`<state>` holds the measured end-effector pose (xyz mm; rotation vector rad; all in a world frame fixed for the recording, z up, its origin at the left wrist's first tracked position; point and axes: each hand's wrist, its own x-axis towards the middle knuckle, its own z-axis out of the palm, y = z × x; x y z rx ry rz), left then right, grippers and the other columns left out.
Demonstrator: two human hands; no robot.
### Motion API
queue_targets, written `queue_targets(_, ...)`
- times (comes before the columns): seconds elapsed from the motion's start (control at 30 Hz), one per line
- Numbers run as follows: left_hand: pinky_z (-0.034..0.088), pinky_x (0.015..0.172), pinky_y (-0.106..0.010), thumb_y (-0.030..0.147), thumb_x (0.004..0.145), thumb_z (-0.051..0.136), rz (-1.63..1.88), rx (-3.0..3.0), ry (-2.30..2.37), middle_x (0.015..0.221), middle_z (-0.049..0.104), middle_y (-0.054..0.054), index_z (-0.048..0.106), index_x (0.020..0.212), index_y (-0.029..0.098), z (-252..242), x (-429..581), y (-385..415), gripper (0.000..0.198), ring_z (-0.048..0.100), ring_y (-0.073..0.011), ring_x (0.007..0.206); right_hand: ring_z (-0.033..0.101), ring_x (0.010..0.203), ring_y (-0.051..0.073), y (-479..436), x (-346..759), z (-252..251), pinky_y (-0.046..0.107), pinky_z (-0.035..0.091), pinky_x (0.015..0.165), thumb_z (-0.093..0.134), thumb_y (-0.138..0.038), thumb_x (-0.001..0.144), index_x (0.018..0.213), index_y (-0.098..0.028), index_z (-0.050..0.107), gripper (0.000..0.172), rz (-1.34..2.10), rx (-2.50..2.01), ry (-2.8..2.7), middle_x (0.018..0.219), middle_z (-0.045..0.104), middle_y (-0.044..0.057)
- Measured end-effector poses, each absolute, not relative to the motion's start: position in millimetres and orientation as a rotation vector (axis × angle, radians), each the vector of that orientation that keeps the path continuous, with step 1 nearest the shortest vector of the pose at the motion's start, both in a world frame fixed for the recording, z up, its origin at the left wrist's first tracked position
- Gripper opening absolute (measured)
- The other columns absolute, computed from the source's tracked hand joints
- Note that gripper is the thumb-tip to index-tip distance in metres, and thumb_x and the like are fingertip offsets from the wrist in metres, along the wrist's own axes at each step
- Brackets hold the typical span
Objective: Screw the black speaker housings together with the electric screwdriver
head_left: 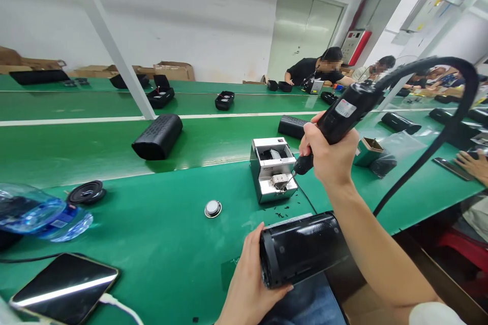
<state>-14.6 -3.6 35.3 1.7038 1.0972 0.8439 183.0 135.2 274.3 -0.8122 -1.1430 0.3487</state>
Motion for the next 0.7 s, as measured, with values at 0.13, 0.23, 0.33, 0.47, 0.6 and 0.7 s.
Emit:
queue_targets(0.13, 0.04, 0.139, -0.072, 0.014, 0.072, 0.095, 0.852, 1.705, 1.093, 0.178, 0.049, -0.016, 0.029, 0.178, 0.034, 34.1, -15.3, -3.7, 0.126, 0.048, -0.0454, 0.168, 0.055, 0.041, 0.013, 136.6, 184.4, 273.8, 0.03, 0.049, 0.043, 0.079, -0.024, 0.086, 0.084, -0.026, 0.063, 0.015, 0.318, -0.791, -1.145, 0.055, 0.057, -0.009)
queue_targets(0.23, 0.041, 0.139, -0.072, 0.013, 0.071, 0.095, 0.867, 1.693, 1.098, 0.178, 0.05, -0.016, 0.031, 0.177, 0.033, 33.3, -15.0, -3.9, 0.127, 0.049, -0.0459, 0.168, 0.056, 0.041, 0.013, 138.5, 182.6, 273.4, 0.029, 0.048, 0.043, 0.079, -0.026, 0.083, 0.085, -0.025, 0.065, 0.014, 0.337, -0.845, -1.134, 0.056, 0.059, -0.009)
queue_targets(0.33, 0.042, 0.138, -0.071, 0.013, 0.07, 0.095, 0.881, 1.694, 1.093, 0.177, 0.051, -0.017, 0.032, 0.178, 0.032, 33.4, -14.6, -4.3, 0.126, 0.05, -0.0462, 0.167, 0.055, 0.04, 0.013, 140.3, 181.2, 273.0, 0.029, 0.048, 0.043, 0.078, -0.027, 0.082, 0.088, -0.025, 0.065, 0.014, 0.336, -0.868, -1.125, 0.055, 0.058, -0.01)
queue_targets(0.47, 0.044, 0.138, -0.07, 0.013, 0.069, 0.096, 0.892, 1.699, 1.094, 0.176, 0.052, -0.017, 0.033, 0.178, 0.032, 34.2, -14.4, -4.4, 0.127, 0.05, -0.0473, 0.167, 0.054, 0.04, 0.013, 143.3, 180.6, 272.0, 0.029, 0.047, 0.042, 0.078, -0.026, 0.082, 0.089, -0.026, 0.065, 0.015, 0.32, -0.859, -1.128, 0.054, 0.058, -0.01)
queue_targets(0.6, 0.043, 0.138, -0.071, 0.015, 0.071, 0.097, 0.858, 1.71, 1.095, 0.177, 0.05, -0.017, 0.03, 0.178, 0.032, 34.8, -15.2, -3.8, 0.128, 0.05, -0.0464, 0.167, 0.051, 0.038, 0.013, 146.2, 179.3, 271.5, 0.029, 0.046, 0.042, 0.075, -0.026, 0.083, 0.094, -0.027, 0.065, 0.015, 0.419, -0.791, -1.241, 0.051, 0.055, -0.012)
queue_targets(0.7, 0.044, 0.138, -0.07, 0.015, 0.073, 0.097, 0.856, 1.71, 1.1, 0.178, 0.049, -0.016, 0.029, 0.179, 0.034, 35.8, -15.9, -3.8, 0.127, 0.05, -0.0448, 0.168, 0.05, 0.038, 0.012, 144.4, 177.3, 271.8, 0.029, 0.045, 0.041, 0.075, -0.024, 0.081, 0.093, -0.026, 0.065, 0.016, 0.419, -0.81, -1.218, 0.053, 0.056, -0.012)
